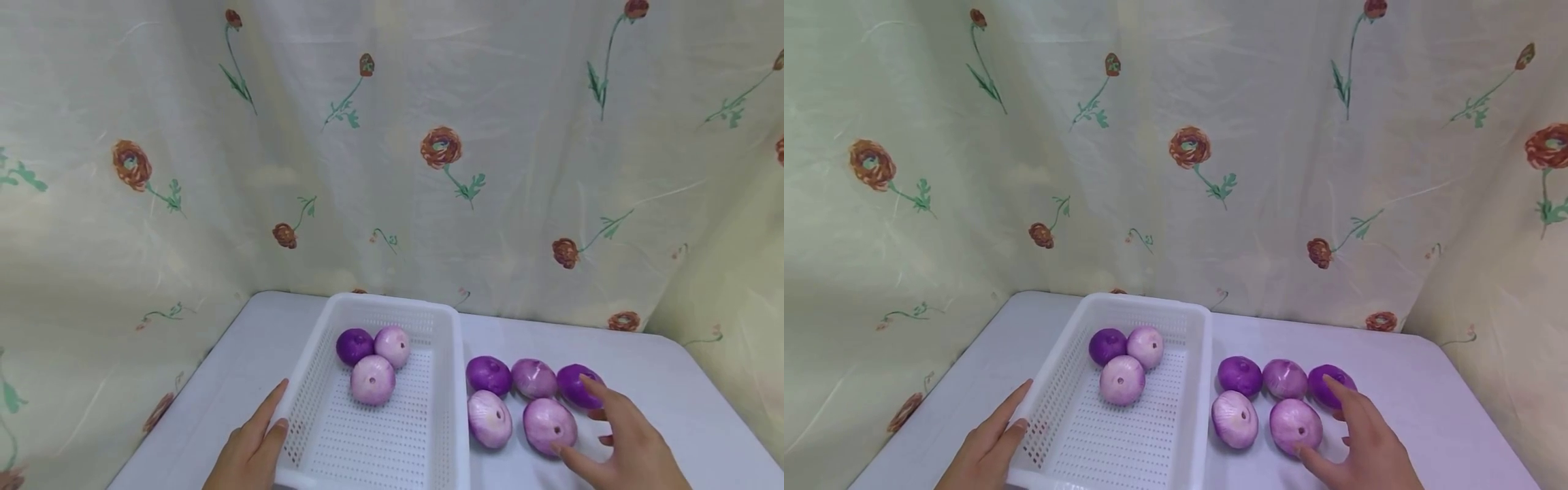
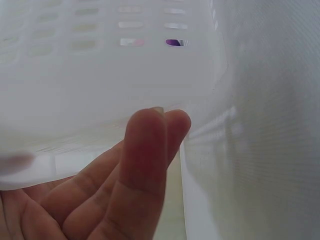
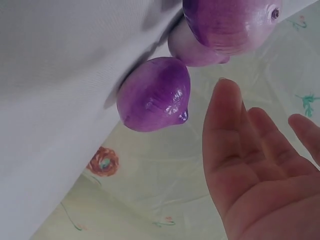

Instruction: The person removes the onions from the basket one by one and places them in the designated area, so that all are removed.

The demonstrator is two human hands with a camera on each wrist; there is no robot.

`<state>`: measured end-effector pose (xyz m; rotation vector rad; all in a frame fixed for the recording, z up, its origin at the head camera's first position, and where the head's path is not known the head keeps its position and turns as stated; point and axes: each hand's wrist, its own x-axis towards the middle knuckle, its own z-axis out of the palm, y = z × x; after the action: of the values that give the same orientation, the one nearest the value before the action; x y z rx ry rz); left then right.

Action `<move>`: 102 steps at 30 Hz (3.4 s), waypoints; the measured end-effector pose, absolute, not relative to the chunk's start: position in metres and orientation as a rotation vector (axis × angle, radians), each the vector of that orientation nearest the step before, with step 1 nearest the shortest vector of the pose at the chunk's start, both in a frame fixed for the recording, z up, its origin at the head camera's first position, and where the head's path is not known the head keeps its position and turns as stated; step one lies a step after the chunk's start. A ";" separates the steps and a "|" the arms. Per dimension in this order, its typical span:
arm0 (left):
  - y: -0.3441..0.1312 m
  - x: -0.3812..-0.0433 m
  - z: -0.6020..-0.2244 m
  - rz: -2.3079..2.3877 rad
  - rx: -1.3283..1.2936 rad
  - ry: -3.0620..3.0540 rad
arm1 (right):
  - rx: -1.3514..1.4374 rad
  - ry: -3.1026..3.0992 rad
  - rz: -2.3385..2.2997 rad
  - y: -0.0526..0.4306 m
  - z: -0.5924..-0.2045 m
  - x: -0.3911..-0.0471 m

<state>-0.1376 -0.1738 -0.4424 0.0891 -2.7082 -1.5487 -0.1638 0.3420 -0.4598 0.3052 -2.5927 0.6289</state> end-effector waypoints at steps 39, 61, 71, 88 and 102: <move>-0.176 -0.138 -0.443 -1.494 0.073 -2.708 | 0.902 -2.531 0.623 0.220 -0.377 -0.203; -0.176 -0.136 -0.442 -1.477 0.032 -2.670 | 1.330 -2.642 0.385 0.103 -0.356 -0.248; -0.179 -0.138 -0.443 -1.481 0.023 -2.675 | 1.348 -2.657 0.017 0.077 -0.376 -0.265; -0.181 -0.140 -0.448 -1.487 -0.032 -2.653 | 1.296 -2.707 -0.201 0.057 -0.389 -0.274; -0.180 -0.139 -0.446 -1.515 -0.021 -2.661 | 1.240 -2.815 -0.247 0.055 -0.396 -0.273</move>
<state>-0.1392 -0.1802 -0.4459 -0.0214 -2.6608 -1.5152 -0.2735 0.0548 -0.3964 1.2396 -2.8154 -0.2472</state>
